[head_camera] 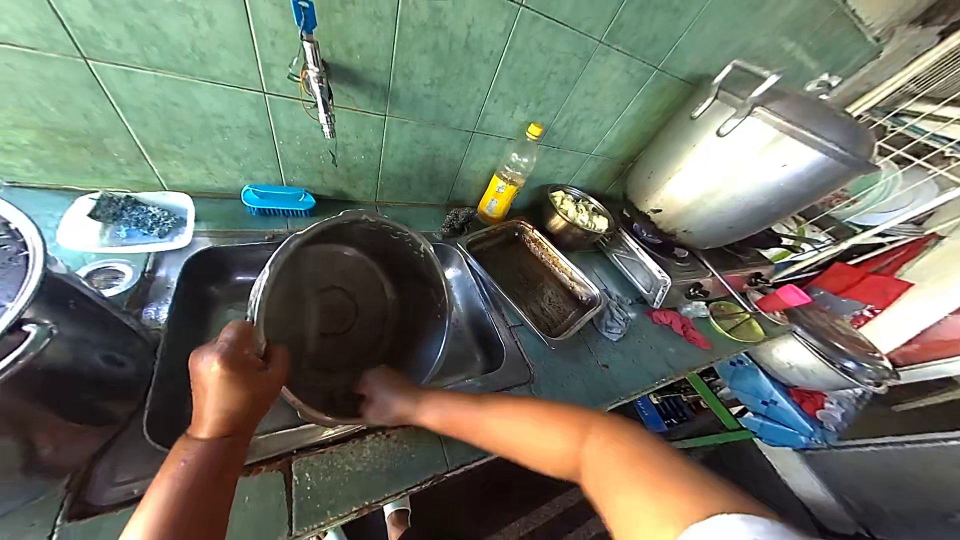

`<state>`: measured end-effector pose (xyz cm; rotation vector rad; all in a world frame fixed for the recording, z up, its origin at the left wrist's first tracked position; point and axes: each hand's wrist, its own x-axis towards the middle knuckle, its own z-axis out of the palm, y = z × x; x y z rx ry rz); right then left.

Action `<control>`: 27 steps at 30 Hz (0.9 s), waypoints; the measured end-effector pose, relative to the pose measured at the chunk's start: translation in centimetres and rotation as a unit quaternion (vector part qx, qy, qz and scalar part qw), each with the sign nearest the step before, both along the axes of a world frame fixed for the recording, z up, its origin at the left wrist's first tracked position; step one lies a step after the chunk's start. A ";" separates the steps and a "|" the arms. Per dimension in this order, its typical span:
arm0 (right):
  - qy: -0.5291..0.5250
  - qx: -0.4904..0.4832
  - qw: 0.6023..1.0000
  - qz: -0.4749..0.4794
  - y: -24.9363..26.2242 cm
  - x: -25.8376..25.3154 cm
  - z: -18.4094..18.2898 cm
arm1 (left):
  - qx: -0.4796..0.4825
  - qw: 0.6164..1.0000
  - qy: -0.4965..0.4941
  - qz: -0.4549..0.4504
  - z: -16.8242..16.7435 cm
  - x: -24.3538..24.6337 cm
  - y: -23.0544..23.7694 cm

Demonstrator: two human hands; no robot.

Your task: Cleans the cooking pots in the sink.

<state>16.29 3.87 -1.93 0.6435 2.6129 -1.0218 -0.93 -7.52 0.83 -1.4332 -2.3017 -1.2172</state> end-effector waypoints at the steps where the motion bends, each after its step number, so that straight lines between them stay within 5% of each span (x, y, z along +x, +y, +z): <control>1: -0.030 0.076 0.995 0.064 2.1 2.0 -0.2 | -0.025 1.000 -0.008 -0.015 1.0 -0.5 0.2; 4: -0.061 0.295 0.942 0.144 9.8 4.8 -0.5 | -0.097 0.994 0.008 -0.043 4.5 -1.0 2.4; 7: -0.074 0.308 0.948 0.030 9.1 4.2 -1.8 | -0.164 0.984 0.033 -0.053 7.7 -0.5 5.2; 10: -0.105 0.092 0.983 -0.121 3.0 0.4 -2.3 | -0.205 0.977 0.055 -0.032 10.0 2.0 8.3; 12: 0.014 -0.075 0.982 -0.171 -0.4 -2.1 -2.0 | -0.205 0.976 0.066 -0.032 10.0 4.8 9.9; 15: 0.348 -0.293 0.855 -0.250 -2.9 -4.1 -1.1 | -0.177 0.977 0.091 -0.076 8.8 7.1 12.1; 17: 0.368 -0.216 0.882 -0.198 -1.9 -3.7 -2.7 | -0.192 0.969 0.117 -0.103 8.6 7.3 13.2; 19: 0.147 -0.091 0.978 -0.120 1.2 -2.8 -4.8 | -0.209 0.962 0.130 -0.119 9.1 6.4 14.4; 20: 0.043 -0.045 0.993 -0.104 3.0 -2.5 -5.4 | -0.220 0.958 0.132 -0.128 9.6 5.6 14.7; 22: -0.049 0.068 0.992 -0.089 7.6 -2.1 -4.9 | -0.224 0.954 0.143 -0.140 10.5 4.3 15.0; 25: 0.029 0.340 0.939 -0.042 14.7 -3.2 -5.9 | -0.208 0.962 0.129 -0.123 10.3 2.7 14.9; 27: 0.063 0.414 0.907 -0.033 17.0 -4.3 -6.7 | -0.151 0.974 0.116 -0.125 9.6 1.5 14.8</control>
